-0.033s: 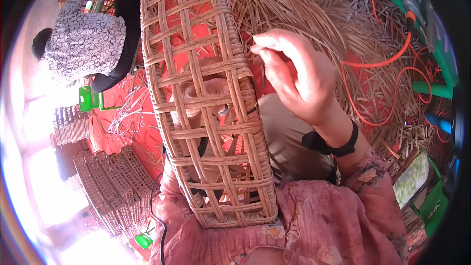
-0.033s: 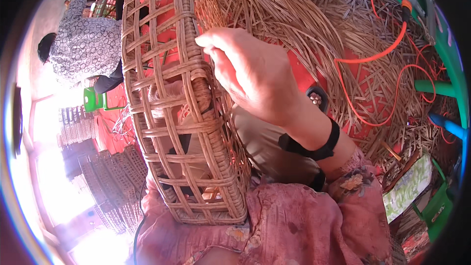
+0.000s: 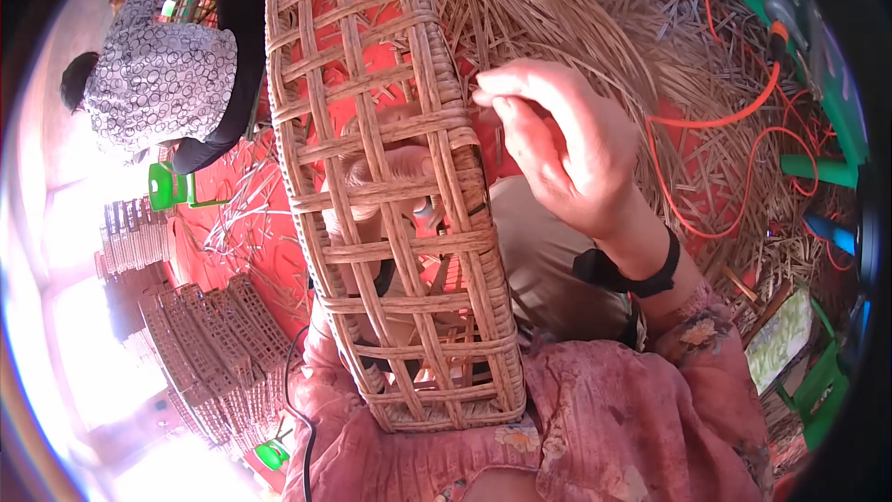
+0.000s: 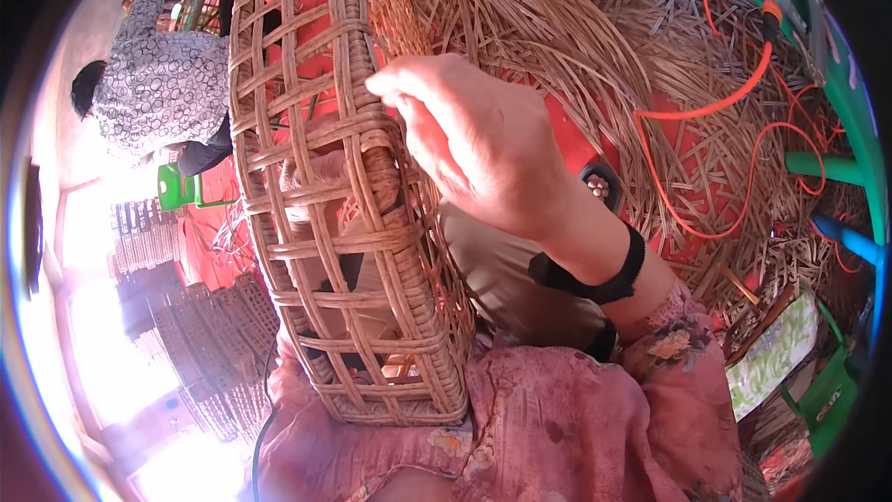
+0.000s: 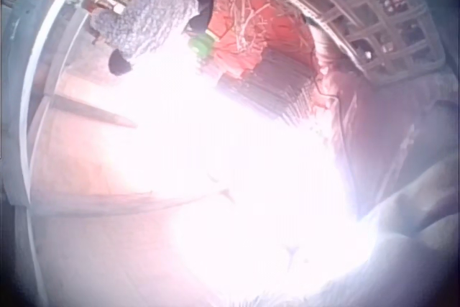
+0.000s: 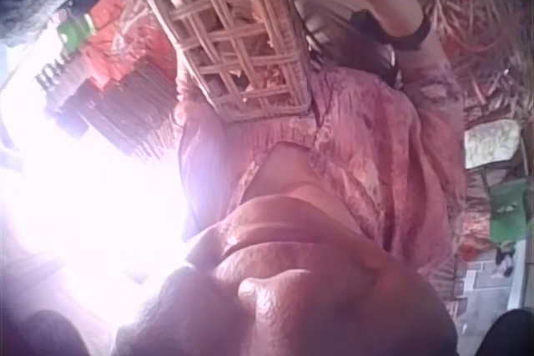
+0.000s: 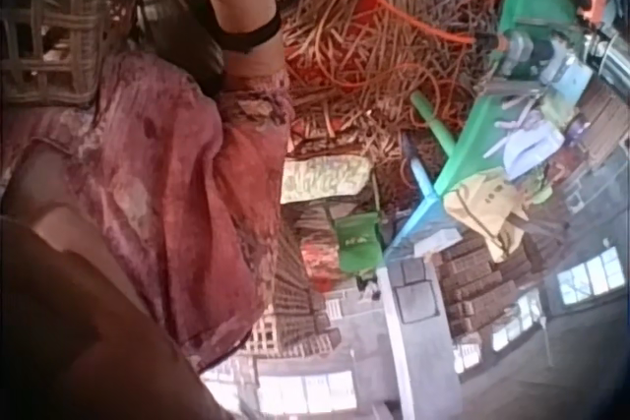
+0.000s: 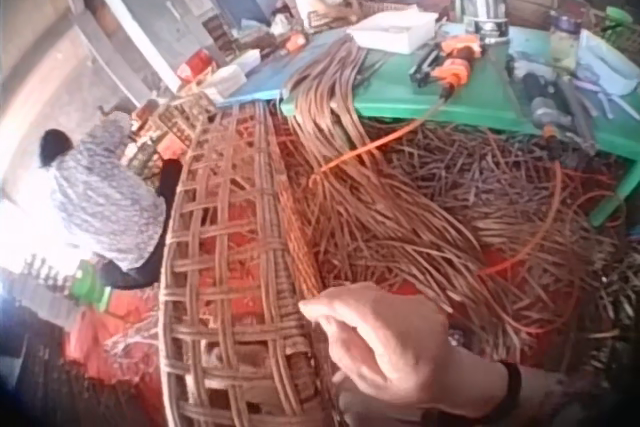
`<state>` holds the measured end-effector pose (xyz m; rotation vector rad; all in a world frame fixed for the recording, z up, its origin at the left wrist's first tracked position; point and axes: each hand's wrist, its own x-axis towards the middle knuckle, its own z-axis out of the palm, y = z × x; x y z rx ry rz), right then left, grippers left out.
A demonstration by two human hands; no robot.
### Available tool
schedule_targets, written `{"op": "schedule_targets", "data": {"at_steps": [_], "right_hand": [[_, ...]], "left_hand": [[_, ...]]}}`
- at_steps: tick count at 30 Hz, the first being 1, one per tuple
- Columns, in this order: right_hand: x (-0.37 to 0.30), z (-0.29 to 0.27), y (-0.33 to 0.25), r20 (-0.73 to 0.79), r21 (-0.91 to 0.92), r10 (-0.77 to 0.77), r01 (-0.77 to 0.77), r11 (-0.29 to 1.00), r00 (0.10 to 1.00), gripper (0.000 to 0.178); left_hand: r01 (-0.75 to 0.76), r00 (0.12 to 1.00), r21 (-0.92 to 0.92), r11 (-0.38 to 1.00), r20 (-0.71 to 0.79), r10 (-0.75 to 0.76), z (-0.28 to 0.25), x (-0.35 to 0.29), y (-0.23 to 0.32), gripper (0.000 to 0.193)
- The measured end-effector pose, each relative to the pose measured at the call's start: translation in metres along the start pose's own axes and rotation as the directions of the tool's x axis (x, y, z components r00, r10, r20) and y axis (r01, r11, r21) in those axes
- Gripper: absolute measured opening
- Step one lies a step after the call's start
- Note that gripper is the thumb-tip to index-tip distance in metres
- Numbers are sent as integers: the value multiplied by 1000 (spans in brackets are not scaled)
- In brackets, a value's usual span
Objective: The recorder is weaving a wicker or bamboo chair frame using long strips of material, threading them through the existing lattice.
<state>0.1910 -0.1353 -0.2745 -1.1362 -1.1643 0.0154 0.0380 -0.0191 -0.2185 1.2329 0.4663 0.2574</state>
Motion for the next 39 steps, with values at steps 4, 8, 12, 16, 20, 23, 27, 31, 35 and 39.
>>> {"op": "schedule_targets", "data": {"at_steps": [4,8,12,16,20,23,27,31,35,39], "right_hand": [[-7,-2,-3,143,126,45,-63,990,989,25],[-13,-1,-3,149,136,54,-75,988,987,25],[-12,3,-3,107,155,109,-124,980,988,27],[-19,2,-2,114,247,222,-244,938,968,21],[-22,0,-5,169,363,443,-473,802,881,15],[-18,-1,-18,200,332,572,-605,724,795,13],[-11,0,-33,93,226,616,-619,752,782,11],[-13,8,-38,32,226,667,-655,721,744,15],[-17,7,-34,-37,198,678,-660,725,734,19],[-16,0,-32,-79,177,682,-663,728,727,19]], "left_hand": [[-36,999,-2,999,-22,36,-4,-2,-10,20],[-47,998,-4,999,-31,47,-6,-2,-16,22],[-56,998,7,998,-40,56,-7,-3,-19,23],[-64,997,14,998,-43,64,-4,-4,-18,24],[-81,996,11,997,-30,81,-5,-4,-20,26],[-97,995,6,995,-11,97,-4,-6,-23,27],[-160,987,43,986,-16,161,-8,-23,-19,28],[-214,976,141,967,-15,218,-23,-39,-22,30],[-218,963,394,893,-60,261,-54,-33,-38,31],[-39,975,217,975,-204,84,-74,-25,-82,20]]}}
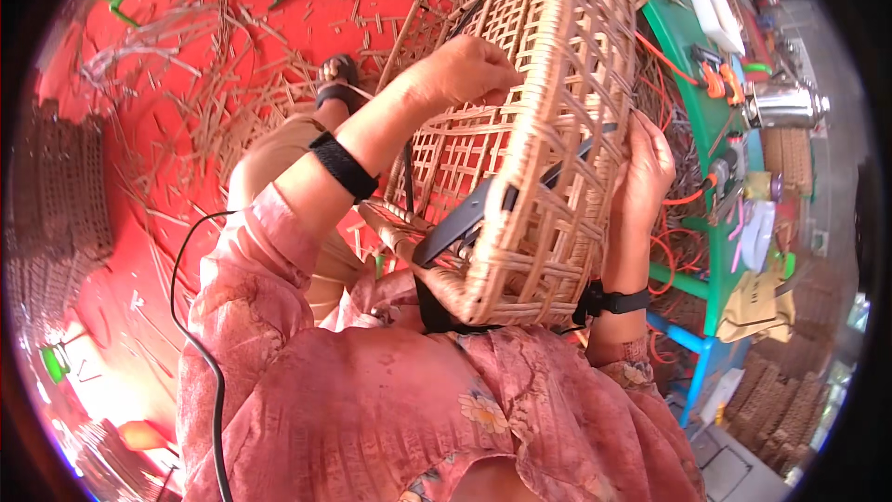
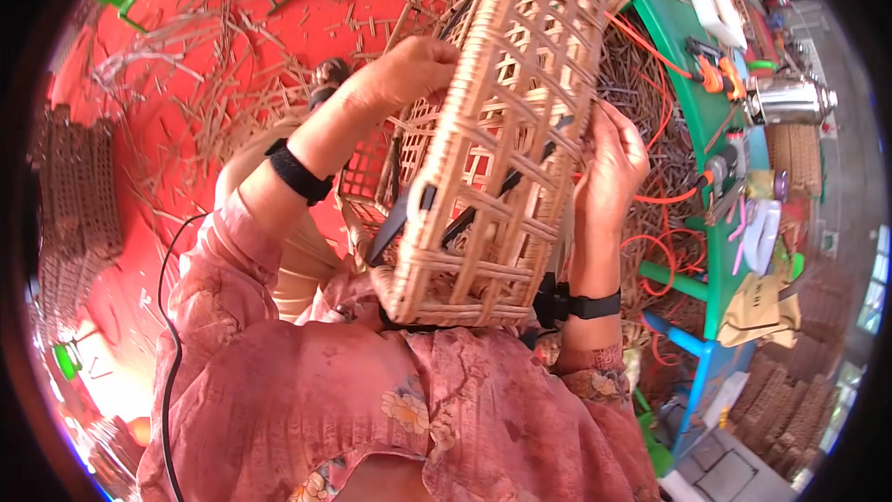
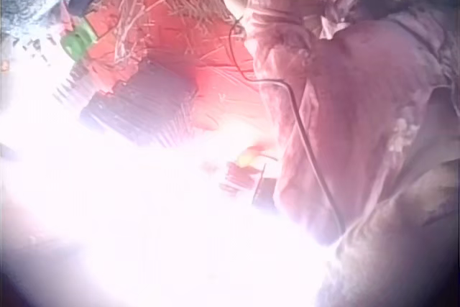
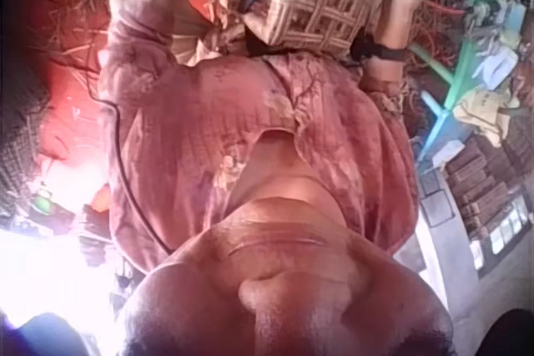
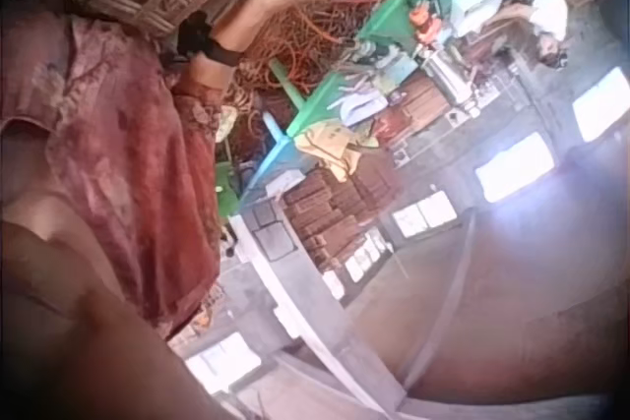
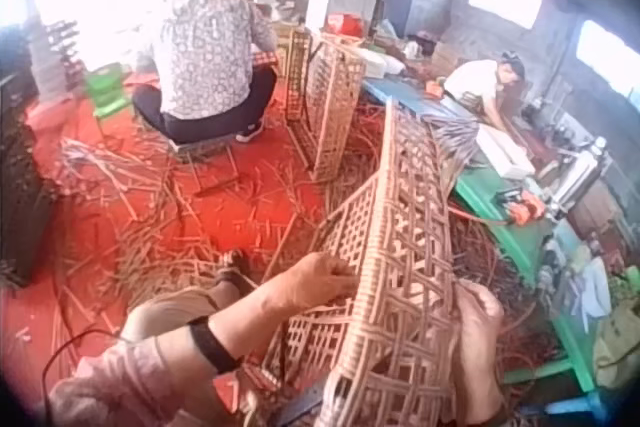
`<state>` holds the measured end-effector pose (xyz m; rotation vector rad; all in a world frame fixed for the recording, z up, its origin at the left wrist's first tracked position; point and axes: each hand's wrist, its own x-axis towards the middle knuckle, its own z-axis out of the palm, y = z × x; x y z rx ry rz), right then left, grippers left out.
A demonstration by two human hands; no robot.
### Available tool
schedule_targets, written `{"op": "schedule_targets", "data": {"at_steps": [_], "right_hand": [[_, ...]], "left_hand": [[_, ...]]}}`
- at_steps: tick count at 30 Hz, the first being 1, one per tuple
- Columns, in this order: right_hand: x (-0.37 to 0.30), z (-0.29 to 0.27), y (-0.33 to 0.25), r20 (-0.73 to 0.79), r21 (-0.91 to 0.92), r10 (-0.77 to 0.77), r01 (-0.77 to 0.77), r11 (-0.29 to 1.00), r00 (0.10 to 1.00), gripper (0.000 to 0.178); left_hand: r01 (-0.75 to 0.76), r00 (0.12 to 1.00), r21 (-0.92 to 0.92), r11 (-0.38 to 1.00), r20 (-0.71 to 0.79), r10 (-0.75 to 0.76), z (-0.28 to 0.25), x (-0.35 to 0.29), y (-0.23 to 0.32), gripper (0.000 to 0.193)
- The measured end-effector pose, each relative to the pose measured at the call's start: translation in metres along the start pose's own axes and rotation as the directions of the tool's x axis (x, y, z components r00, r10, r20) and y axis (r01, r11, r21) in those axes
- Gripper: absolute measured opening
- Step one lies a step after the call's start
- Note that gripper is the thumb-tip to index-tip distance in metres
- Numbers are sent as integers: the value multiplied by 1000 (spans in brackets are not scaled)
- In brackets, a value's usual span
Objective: The recorder is weaving a wicker or bamboo chair frame using long strips of material, threading them through the existing lattice.
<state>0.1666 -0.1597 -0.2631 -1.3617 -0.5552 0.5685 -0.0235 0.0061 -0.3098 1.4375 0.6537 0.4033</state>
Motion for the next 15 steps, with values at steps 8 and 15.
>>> {"op": "schedule_targets", "data": {"at_steps": [8,15], "right_hand": [[2,-17,-3,5,-175,28,-27,984,1000,30],[5,-27,-4,19,-292,2,4,956,1000,31]], "left_hand": [[-184,962,210,960,-160,220,56,-32,-73,26],[-210,965,364,907,-75,253,71,-12,-68,25]]}}
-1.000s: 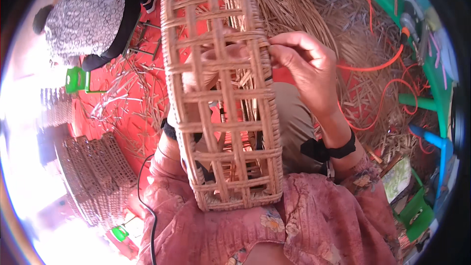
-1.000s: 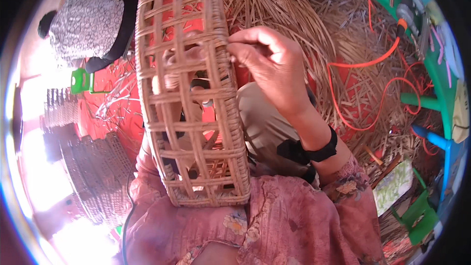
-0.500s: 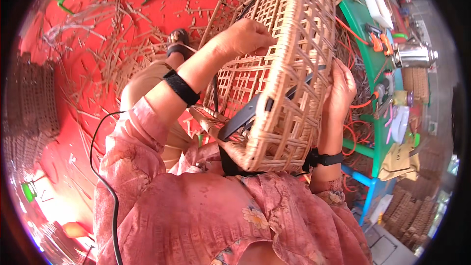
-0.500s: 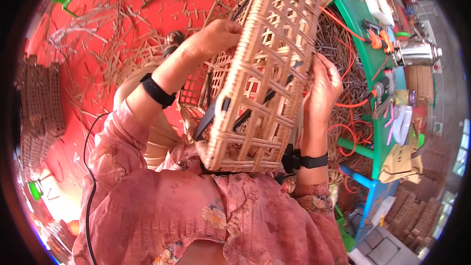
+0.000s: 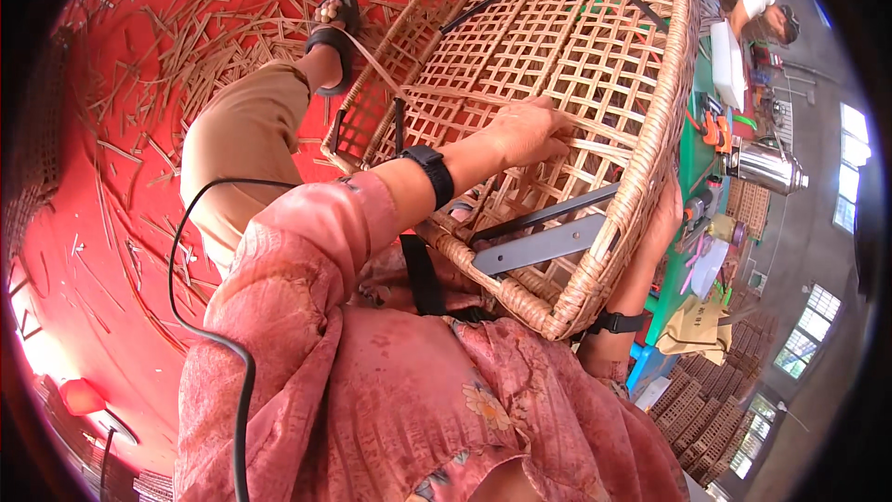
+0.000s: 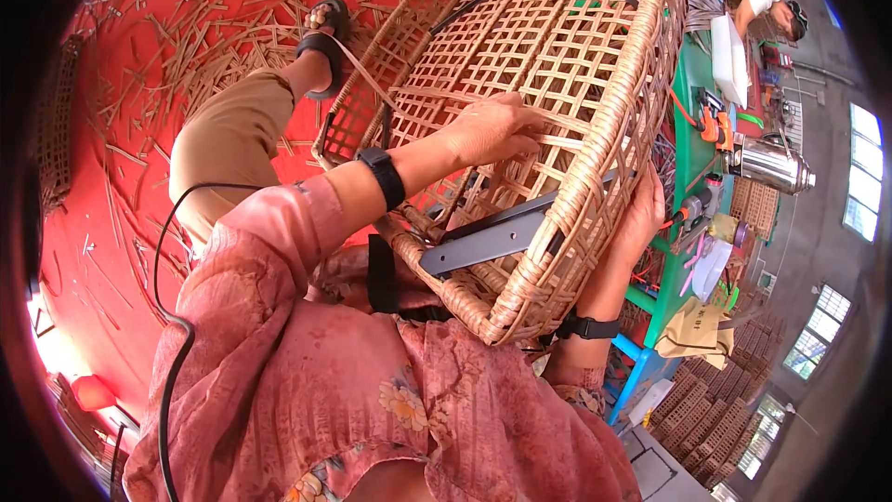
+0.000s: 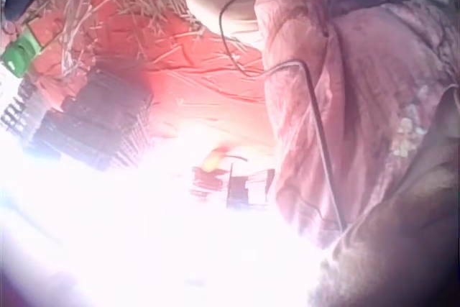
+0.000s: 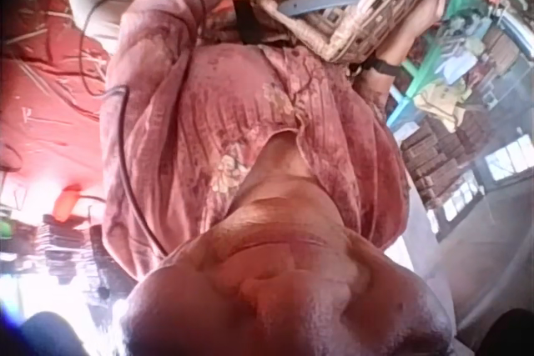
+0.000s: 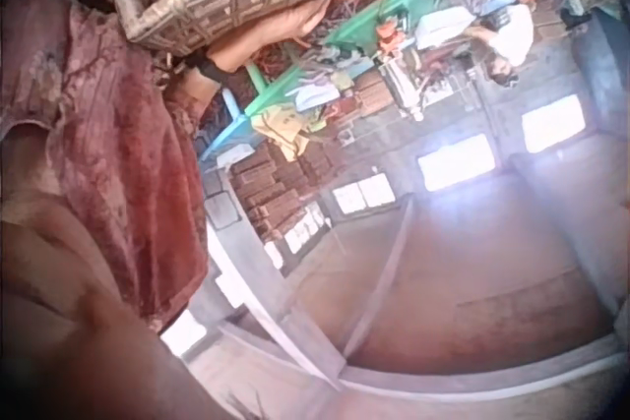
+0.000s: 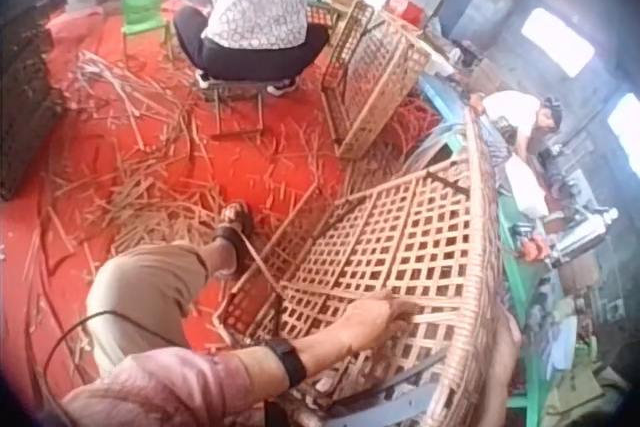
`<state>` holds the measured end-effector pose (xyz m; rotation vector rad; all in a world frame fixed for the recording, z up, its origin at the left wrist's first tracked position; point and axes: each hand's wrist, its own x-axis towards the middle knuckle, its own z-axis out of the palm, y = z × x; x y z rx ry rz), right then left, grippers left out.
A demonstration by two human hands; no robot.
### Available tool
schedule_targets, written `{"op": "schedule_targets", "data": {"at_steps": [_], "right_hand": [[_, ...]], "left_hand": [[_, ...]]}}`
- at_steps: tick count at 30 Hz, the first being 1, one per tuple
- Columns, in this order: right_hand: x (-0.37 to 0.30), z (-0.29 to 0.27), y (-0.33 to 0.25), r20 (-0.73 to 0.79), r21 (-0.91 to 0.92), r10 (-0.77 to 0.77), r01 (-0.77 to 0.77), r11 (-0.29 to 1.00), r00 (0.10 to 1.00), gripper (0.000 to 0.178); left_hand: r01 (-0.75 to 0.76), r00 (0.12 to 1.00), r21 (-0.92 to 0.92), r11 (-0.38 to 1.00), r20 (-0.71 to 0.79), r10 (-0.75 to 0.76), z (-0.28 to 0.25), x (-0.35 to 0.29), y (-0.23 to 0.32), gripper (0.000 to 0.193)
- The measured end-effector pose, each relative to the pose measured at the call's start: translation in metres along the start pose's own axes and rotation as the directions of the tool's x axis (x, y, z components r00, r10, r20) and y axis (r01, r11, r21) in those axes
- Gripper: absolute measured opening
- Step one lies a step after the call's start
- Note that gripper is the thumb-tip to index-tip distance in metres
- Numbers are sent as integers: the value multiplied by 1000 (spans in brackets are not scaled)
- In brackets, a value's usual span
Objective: The recorder is weaving a wicker or bamboo chair frame using long strips of material, threading them through the existing lattice.
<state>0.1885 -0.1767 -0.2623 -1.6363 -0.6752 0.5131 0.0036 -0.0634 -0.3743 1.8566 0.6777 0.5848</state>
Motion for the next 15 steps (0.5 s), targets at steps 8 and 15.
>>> {"op": "schedule_targets", "data": {"at_steps": [8,15], "right_hand": [[7,-10,7,38,61,25,-27,998,999,33],[9,-15,8,46,-89,4,0,996,999,35]], "left_hand": [[54,994,-361,931,105,-17,1,18,-10,34],[46,998,-396,917,50,-29,-9,30,-12,40]]}}
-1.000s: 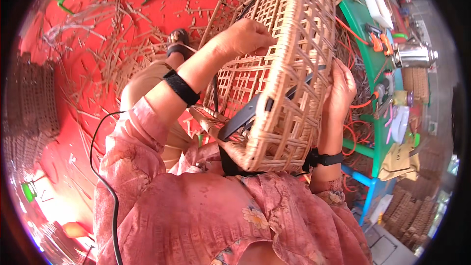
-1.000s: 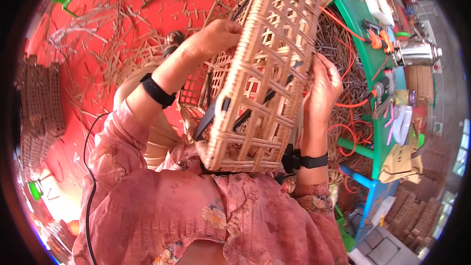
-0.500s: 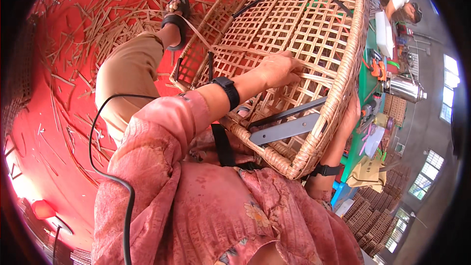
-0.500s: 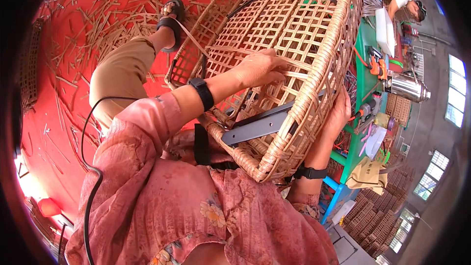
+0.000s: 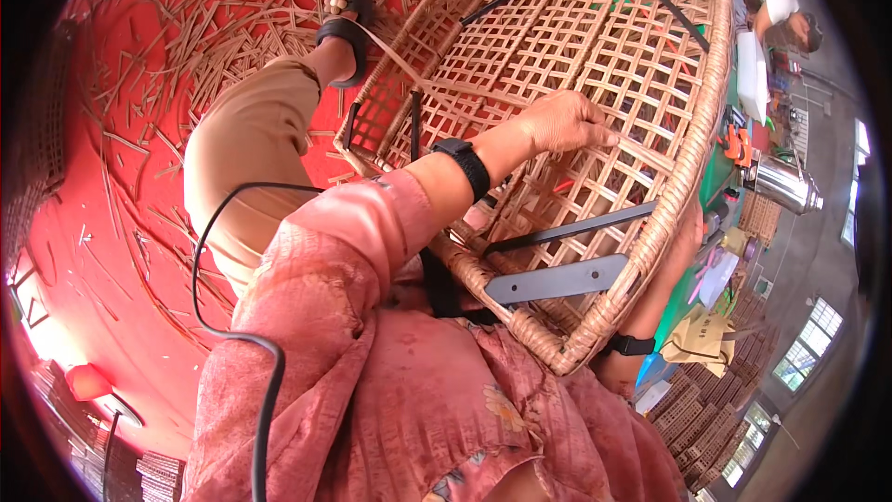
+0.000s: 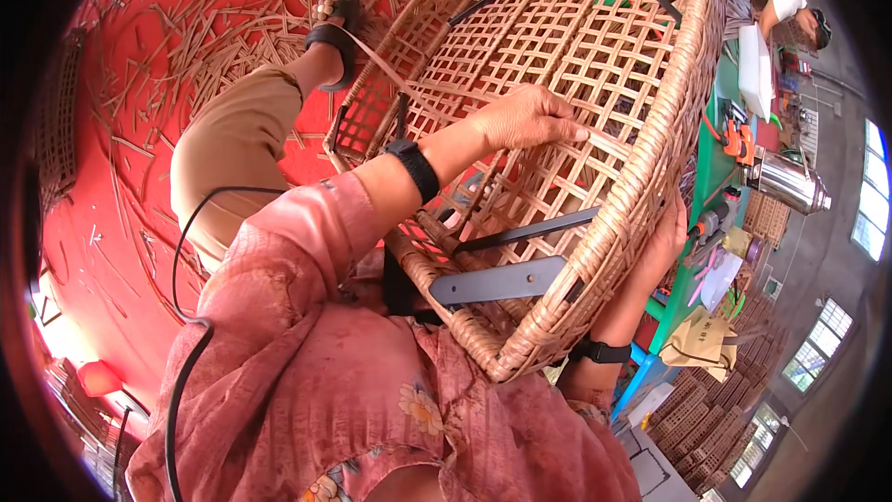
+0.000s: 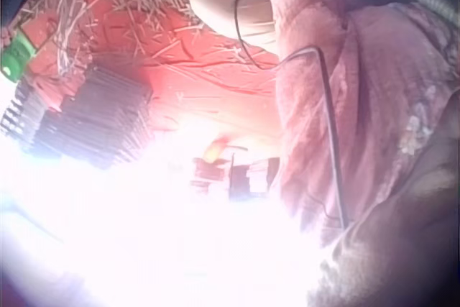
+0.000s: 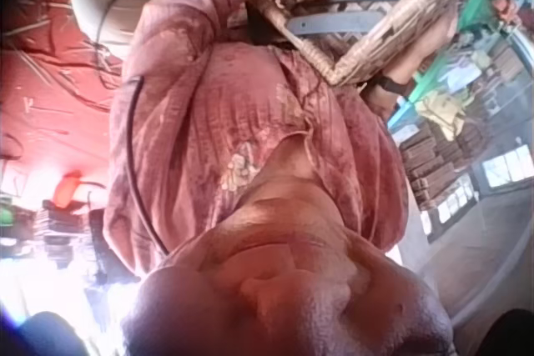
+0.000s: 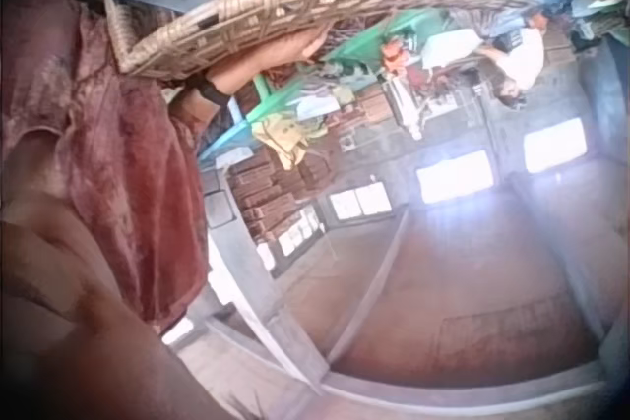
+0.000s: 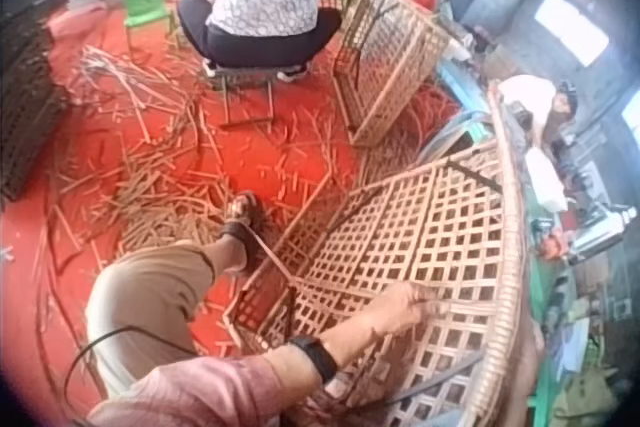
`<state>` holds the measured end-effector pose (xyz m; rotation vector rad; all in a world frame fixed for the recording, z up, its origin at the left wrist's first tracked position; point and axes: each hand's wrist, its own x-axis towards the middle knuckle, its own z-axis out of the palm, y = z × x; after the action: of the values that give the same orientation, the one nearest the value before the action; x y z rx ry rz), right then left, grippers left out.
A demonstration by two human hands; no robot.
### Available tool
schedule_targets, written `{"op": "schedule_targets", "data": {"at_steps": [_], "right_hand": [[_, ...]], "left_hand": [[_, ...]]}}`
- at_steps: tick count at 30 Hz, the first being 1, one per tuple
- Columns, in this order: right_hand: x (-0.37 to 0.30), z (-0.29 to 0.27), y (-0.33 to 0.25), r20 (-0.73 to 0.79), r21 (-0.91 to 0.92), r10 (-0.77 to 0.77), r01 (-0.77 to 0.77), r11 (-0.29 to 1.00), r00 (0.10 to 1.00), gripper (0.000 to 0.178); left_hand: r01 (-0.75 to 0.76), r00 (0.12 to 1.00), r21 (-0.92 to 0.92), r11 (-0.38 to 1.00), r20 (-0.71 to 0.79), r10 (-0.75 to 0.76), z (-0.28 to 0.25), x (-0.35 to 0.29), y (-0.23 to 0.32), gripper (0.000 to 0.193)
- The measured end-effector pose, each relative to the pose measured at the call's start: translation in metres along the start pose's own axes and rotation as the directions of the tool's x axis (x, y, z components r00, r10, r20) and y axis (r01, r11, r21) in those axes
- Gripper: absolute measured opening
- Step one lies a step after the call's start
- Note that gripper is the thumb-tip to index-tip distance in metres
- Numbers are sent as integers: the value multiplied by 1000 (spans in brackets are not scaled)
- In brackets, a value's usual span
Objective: The recorder is weaving a wicker or bamboo chair frame using long strips of material, threading them through the existing lattice.
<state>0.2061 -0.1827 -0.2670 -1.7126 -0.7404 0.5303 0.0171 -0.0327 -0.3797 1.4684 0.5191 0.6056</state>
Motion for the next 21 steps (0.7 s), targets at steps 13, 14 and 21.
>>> {"op": "schedule_targets", "data": {"at_steps": [13,14,21], "right_hand": [[-44,60,-109,88,-359,-242,258,897,966,46],[-48,61,-118,216,-442,-271,342,829,938,49],[-82,86,-132,387,-604,48,214,768,921,68]], "left_hand": [[89,995,-115,989,-31,-93,7,15,-16,35],[85,994,-110,990,-54,-91,7,14,-14,35],[76,994,-45,996,-73,-79,25,4,-17,31]]}}
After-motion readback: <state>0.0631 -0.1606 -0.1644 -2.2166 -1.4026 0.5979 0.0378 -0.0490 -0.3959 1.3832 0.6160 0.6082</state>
